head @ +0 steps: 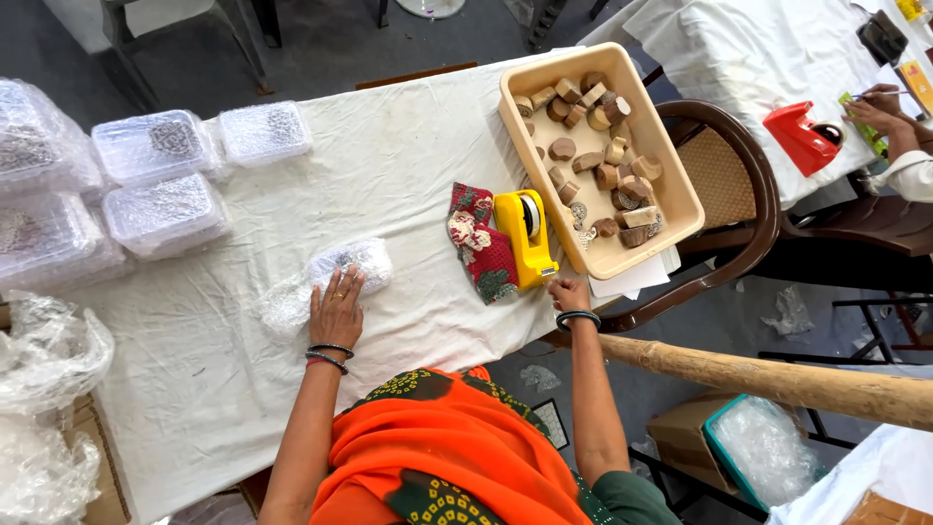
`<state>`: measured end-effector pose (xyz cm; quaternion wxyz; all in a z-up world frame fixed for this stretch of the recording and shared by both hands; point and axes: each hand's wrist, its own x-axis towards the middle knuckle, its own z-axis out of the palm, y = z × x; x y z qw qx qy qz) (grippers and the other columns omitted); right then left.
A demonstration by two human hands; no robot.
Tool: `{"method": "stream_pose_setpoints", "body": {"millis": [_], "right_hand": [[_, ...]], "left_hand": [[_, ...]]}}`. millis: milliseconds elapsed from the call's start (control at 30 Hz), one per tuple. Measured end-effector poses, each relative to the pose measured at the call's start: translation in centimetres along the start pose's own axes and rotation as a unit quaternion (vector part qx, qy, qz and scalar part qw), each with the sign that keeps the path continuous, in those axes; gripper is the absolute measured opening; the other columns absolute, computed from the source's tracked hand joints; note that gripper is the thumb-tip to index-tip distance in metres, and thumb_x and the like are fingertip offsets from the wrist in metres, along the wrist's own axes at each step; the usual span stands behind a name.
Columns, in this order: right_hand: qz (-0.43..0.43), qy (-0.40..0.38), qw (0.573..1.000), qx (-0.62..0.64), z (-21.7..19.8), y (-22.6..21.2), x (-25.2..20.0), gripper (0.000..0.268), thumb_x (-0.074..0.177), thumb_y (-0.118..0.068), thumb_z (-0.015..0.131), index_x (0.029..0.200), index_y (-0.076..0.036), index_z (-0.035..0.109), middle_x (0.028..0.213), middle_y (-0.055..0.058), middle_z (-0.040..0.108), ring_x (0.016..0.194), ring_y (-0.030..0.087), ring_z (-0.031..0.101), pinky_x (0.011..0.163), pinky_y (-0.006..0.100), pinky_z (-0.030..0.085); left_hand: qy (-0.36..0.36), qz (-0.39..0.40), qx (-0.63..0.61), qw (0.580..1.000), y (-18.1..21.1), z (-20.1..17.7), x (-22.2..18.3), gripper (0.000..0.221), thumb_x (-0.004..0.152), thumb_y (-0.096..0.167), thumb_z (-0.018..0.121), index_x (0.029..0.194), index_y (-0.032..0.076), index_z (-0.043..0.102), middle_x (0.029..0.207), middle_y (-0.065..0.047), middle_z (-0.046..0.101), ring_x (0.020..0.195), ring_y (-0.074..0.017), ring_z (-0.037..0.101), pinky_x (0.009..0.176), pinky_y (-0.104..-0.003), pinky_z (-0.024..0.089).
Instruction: Packing circular jewelry items into small plastic containers and wrapping them in bubble wrap.
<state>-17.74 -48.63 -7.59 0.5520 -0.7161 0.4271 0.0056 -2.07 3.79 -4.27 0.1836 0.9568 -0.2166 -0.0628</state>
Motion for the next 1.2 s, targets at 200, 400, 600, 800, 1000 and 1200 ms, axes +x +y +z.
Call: {"method": "stream_pose_setpoints", "body": {"millis": [200, 400, 600, 800, 1000, 1200], "right_hand": [[-0.055, 0.027, 0.967, -0.246, -0.4, 0.2, -0.5, 0.019, 0.086, -0.023, 0.078, 0.092, -0.005, 0.081, 0.074, 0.006, 0.075, 0.058, 0.012, 0.063, 0.056, 0.029, 0.052], [-0.181, -0.198, 0.955, -0.127, 11.4, -11.3, -6.2, 0.026, 0.094, -0.03, 0.074, 0.1, -0.004, 0.075, 0.082, 0.0, 0.069, 0.072, 0.006, 0.061, 0.062, 0.025, 0.05], [-0.274, -0.313, 0.889, -0.19, 26.8, -20.8, -9.1, 0.024, 0.094, -0.026, 0.074, 0.099, -0.003, 0.076, 0.082, 0.002, 0.072, 0.074, 0.009, 0.062, 0.065, 0.027, 0.052], [-0.331, -0.327, 0.852, -0.239, 35.7, -22.3, -7.2, 0.016, 0.091, -0.018, 0.076, 0.097, -0.003, 0.077, 0.077, 0.006, 0.075, 0.067, 0.01, 0.062, 0.062, 0.028, 0.051], [-0.323, -0.333, 0.831, -0.308, 38.0, -21.5, -5.5, 0.016, 0.086, -0.014, 0.079, 0.099, -0.006, 0.08, 0.071, 0.01, 0.073, 0.061, 0.012, 0.063, 0.057, 0.03, 0.05], [-0.335, -0.293, 0.81, -0.382, 38.7, -21.1, -5.2, 0.029, 0.081, -0.019, 0.082, 0.104, -0.008, 0.07, 0.075, 0.011, 0.074, 0.067, 0.021, 0.072, 0.061, 0.035, 0.055]], "left_hand": [[0.02, 0.003, -0.005, 1.0, -0.1, 0.2, 0.1, 0.072, 0.086, 0.016, 0.064, 0.155, 0.025, 0.043, 0.166, 0.005, 0.033, 0.153, -0.0192, 0.029, 0.123, -0.054, 0.022], [0.025, -0.014, -0.042, 0.999, 0.2, -0.4, -0.3, 0.068, 0.086, 0.013, 0.063, 0.151, 0.025, 0.046, 0.165, 0.005, 0.034, 0.153, -0.0184, 0.03, 0.124, -0.054, 0.02], [0.039, -0.009, -0.036, 0.999, 0.1, 1.0, 0.0, 0.066, 0.088, 0.01, 0.06, 0.151, 0.024, 0.047, 0.166, 0.005, 0.033, 0.153, -0.0169, 0.027, 0.124, -0.053, 0.019], [0.063, -0.006, -0.012, 0.998, 0.0, 1.1, 0.1, 0.066, 0.087, 0.007, 0.057, 0.151, 0.024, 0.048, 0.164, 0.003, 0.032, 0.151, -0.0185, 0.028, 0.122, -0.054, 0.021], [0.052, -0.002, -0.022, 0.998, 0.2, 0.8, -0.1, 0.062, 0.087, 0.006, 0.057, 0.148, 0.022, 0.051, 0.166, 0.004, 0.032, 0.152, -0.018, 0.028, 0.123, -0.053, 0.021], [0.045, -0.003, -0.027, 0.999, 0.5, 0.3, -0.1, 0.064, 0.086, 0.005, 0.057, 0.147, 0.022, 0.053, 0.164, 0.004, 0.033, 0.151, -0.0172, 0.029, 0.123, -0.053, 0.021]]}}
